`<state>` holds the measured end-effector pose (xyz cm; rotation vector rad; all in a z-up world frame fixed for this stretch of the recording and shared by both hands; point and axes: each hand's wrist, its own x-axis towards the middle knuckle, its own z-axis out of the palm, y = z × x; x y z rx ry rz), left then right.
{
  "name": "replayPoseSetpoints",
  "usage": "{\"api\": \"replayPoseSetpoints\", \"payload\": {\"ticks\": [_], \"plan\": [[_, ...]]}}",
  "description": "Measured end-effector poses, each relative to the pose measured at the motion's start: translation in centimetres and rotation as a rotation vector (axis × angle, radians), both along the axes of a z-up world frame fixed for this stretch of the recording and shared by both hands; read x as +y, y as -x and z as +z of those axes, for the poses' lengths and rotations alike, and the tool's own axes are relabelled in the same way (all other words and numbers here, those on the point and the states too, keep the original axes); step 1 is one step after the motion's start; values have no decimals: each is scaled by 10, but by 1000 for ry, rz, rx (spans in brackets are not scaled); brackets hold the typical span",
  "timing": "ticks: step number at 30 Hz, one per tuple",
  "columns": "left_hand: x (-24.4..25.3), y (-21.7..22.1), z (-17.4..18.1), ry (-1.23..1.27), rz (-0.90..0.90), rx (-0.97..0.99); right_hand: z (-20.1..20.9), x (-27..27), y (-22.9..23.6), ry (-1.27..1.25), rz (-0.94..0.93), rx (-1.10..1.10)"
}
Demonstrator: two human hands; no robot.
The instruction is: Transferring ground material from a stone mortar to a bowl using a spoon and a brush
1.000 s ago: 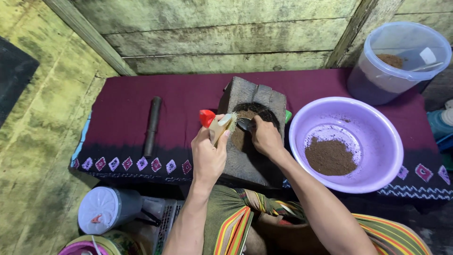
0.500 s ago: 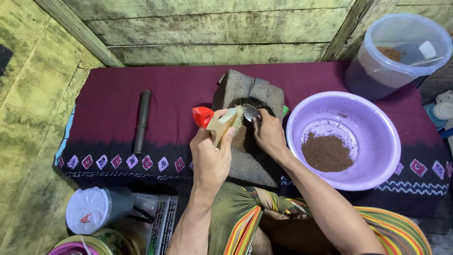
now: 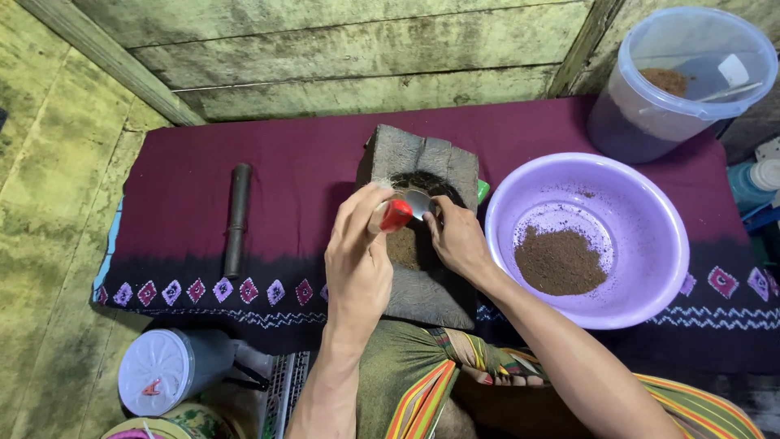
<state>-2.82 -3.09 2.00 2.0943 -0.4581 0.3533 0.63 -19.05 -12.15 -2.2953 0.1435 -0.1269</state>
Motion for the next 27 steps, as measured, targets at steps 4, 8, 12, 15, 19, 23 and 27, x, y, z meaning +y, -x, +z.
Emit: {"api": "replayPoseSetpoints", "payload": {"ticks": [4, 8, 12, 15, 19, 23, 27], "plan": [[3, -8, -9, -67, -5, 18, -12, -3, -2, -15, -17, -41], [16, -16, -15, -204, 111, 79, -29, -2, -5, 34, 1, 17], [24, -51, -62, -115, 124, 521, -14, 1, -3, 76, -24, 137], [18, -49, -50, -151, 79, 438, -19, 0, -8, 147, -36, 195], [9, -49, -46, -197, 67, 425, -10, -3, -3, 189, -39, 246], [2, -54, -39, -189, 71, 458, -4, -4, -6, 155, -78, 222], [9, -50, -49, -198, 105, 549, -28, 0, -8, 168, -79, 235]]}}
